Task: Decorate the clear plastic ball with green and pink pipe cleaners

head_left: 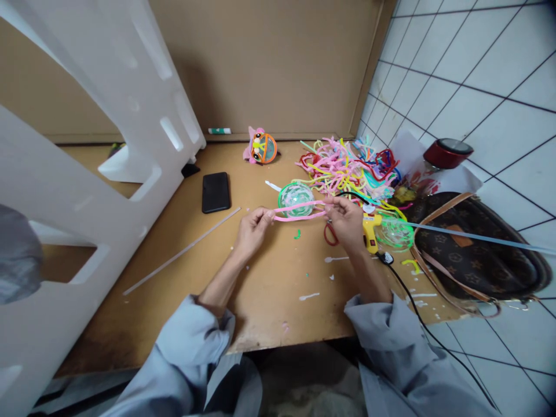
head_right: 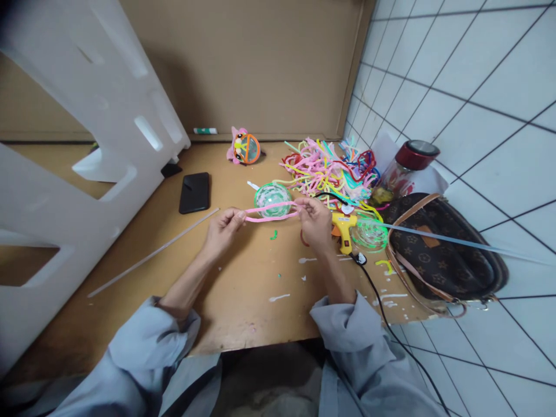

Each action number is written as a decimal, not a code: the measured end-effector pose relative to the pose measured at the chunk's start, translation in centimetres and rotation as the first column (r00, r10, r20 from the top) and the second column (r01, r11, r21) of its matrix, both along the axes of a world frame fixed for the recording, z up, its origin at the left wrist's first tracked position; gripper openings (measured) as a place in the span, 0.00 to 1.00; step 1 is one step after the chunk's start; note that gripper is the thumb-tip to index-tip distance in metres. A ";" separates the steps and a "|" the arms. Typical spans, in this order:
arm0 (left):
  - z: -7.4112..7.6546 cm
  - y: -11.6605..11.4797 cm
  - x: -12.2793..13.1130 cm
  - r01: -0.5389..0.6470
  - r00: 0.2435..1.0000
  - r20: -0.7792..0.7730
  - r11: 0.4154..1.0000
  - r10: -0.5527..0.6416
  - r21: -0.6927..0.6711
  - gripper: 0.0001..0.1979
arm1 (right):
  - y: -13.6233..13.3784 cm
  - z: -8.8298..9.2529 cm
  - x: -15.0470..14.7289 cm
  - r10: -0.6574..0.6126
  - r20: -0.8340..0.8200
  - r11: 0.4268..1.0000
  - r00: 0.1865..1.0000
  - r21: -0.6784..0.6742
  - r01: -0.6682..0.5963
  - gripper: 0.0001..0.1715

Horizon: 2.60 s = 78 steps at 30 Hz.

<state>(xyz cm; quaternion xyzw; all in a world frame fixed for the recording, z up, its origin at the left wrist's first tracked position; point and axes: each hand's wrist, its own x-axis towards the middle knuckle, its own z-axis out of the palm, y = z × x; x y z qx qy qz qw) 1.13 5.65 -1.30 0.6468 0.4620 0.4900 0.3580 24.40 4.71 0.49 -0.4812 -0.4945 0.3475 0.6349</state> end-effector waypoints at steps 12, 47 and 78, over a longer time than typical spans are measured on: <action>-1.4 0.9 0.0 0.097 0.994 -0.065 0.984 -0.088 0.148 0.25 | 1.4 -1.3 1.0 -0.205 0.536 0.956 0.819 0.289 0.050 0.11; -3.7 4.2 0.1 -0.041 0.970 0.240 0.998 0.027 0.055 0.21 | 5.4 -4.7 -0.4 0.119 0.075 0.993 0.990 0.017 -0.121 0.08; -2.9 4.0 -0.6 0.017 0.987 0.154 0.993 -0.036 0.118 0.22 | 5.2 -4.9 0.0 0.139 0.096 0.990 0.986 -0.023 -0.138 0.11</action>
